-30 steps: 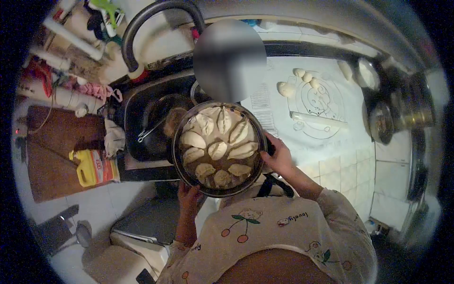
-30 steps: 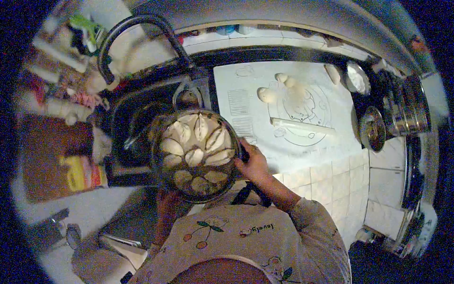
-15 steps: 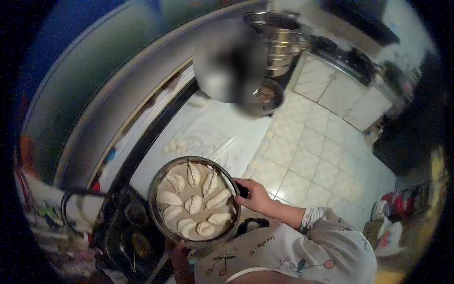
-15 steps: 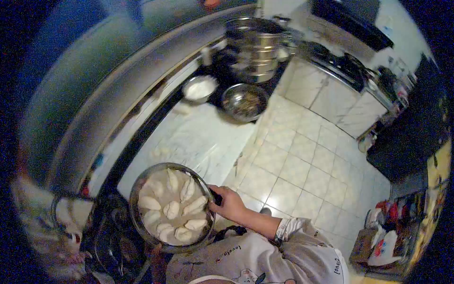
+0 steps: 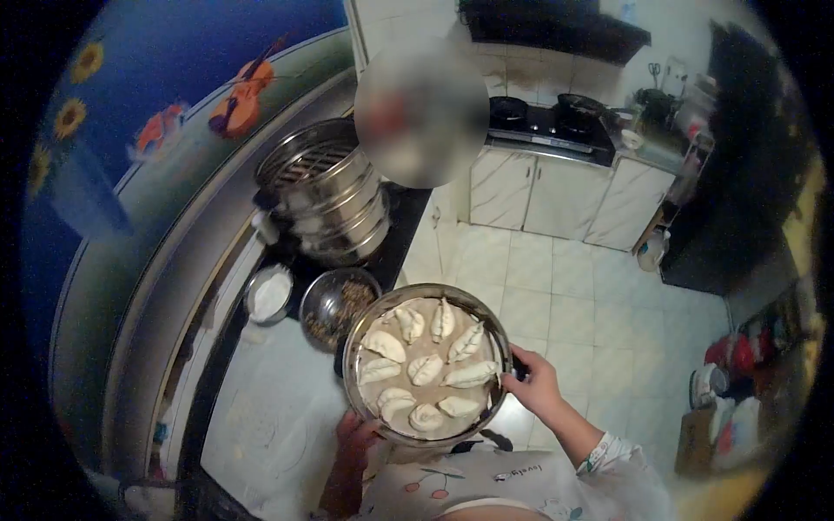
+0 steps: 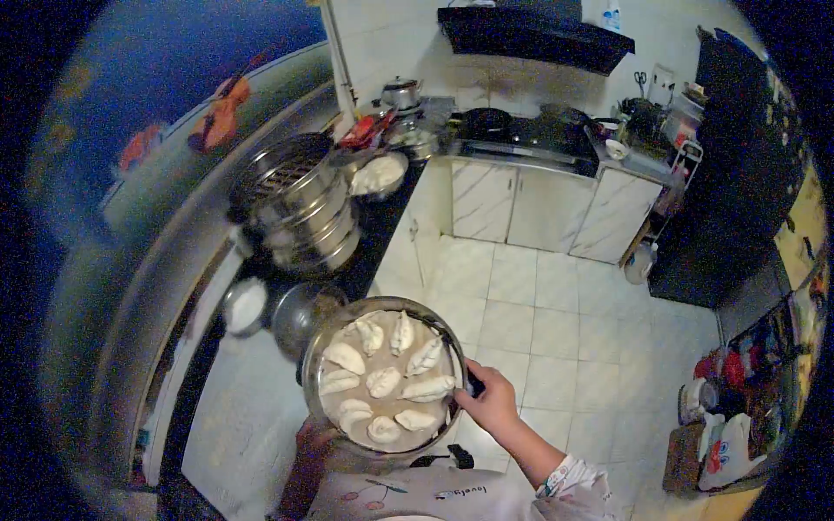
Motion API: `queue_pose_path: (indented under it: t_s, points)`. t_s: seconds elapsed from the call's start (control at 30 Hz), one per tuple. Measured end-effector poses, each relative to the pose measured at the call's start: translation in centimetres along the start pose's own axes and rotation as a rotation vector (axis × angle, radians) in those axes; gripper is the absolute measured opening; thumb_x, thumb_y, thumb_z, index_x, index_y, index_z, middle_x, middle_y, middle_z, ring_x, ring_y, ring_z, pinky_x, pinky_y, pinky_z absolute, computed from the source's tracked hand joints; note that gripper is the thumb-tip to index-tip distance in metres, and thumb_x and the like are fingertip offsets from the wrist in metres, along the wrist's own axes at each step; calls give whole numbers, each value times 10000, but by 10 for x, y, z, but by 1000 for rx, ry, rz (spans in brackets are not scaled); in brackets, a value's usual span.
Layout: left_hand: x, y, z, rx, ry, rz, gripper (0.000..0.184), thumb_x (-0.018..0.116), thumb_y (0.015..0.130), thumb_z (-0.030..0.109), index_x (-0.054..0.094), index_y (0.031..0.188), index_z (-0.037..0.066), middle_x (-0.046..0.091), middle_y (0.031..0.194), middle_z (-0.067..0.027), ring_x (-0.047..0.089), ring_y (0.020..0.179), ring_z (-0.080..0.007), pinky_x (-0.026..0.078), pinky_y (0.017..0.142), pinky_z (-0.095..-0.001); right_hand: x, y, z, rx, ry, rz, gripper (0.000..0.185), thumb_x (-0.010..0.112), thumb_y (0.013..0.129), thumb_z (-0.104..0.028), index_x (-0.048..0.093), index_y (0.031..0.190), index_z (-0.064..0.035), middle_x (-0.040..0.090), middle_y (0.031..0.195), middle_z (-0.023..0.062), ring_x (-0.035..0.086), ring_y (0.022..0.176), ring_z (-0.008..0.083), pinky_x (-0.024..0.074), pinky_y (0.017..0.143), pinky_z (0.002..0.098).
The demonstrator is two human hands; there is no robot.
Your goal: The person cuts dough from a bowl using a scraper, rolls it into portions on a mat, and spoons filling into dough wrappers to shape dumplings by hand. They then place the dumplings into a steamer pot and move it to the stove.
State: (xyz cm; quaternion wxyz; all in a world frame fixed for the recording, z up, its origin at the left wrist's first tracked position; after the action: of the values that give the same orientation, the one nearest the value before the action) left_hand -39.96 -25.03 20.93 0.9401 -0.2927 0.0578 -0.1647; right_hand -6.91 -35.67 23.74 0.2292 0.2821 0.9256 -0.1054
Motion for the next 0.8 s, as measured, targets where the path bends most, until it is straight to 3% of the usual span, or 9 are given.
queue_pose_path:
  t_s: [0.03,0.13,0.27,0.3,0.37,0.4,0.53,0.7,0.8]
  points:
    - [31,15,18,17,-21,-49,519,623,688,118,485,1181,35,599,1014,-99,611,842,-209,524,696,-321,-20,13,13,54,-11,0,536,671,673,-70,554,1196,-47,607,932,88,581,829,151,472,749,271]
    - [92,77,31,-21,-21,-156,515,613,693,107,483,1186,35,595,1025,-104,611,843,-209,529,691,-332,-67,53,54,75,31,145,561,704,647,-175,568,1184,-88,618,884,151,606,808,244,488,743,330]
    - [177,153,96,143,198,-340,507,560,739,42,454,1234,20,586,1052,-120,606,878,-208,532,679,-328,-103,117,105,188,95,263,574,706,640,-133,559,1186,-41,609,907,149,598,827,220,479,764,306]
    - [203,179,105,-21,13,-350,504,550,759,27,444,1252,23,578,1077,-116,601,896,-206,528,673,-314,-113,141,109,211,104,279,569,697,645,-114,555,1190,-35,605,901,129,592,832,199,475,760,291]
    - [238,237,126,-14,-10,-438,501,554,766,34,443,1255,27,573,1085,-112,600,891,-199,525,670,-304,-134,183,111,242,92,357,567,691,648,-107,552,1193,-32,599,903,120,585,825,188,474,753,288]
    - [262,199,118,33,64,-385,500,556,770,37,443,1256,28,571,1089,-110,599,889,-196,523,668,-299,-154,158,148,234,213,353,566,687,650,-103,550,1194,-30,596,905,115,581,822,183,473,750,286]
    - [345,269,160,91,138,-416,534,597,758,74,439,1266,37,588,1043,-94,602,830,-175,518,640,-281,-198,235,176,191,199,377,552,656,660,-84,541,1196,-20,585,932,129,578,851,202,463,782,290]
    - [356,342,186,58,164,-307,655,649,711,80,399,1316,51,611,982,-109,618,783,-183,540,660,-313,-193,335,198,151,184,358,500,639,679,-70,543,1162,16,585,943,136,577,848,224,462,786,304]
    - [351,391,181,23,-63,-158,666,656,713,85,391,1323,55,616,972,-119,628,777,-193,547,680,-327,-195,431,181,-1,143,246,486,665,688,-73,548,1153,9,582,944,146,578,871,249,461,803,329]
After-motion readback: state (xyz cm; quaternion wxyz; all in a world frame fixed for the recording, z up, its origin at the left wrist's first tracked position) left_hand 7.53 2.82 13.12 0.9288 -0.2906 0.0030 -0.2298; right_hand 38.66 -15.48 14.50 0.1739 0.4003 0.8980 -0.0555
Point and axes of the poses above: each hand's wrist, its own y-axis towards the middle knuckle, its own x-axis out of the palm, z = x × y, the point moved 9 cm from there along y, towards the middle knuckle
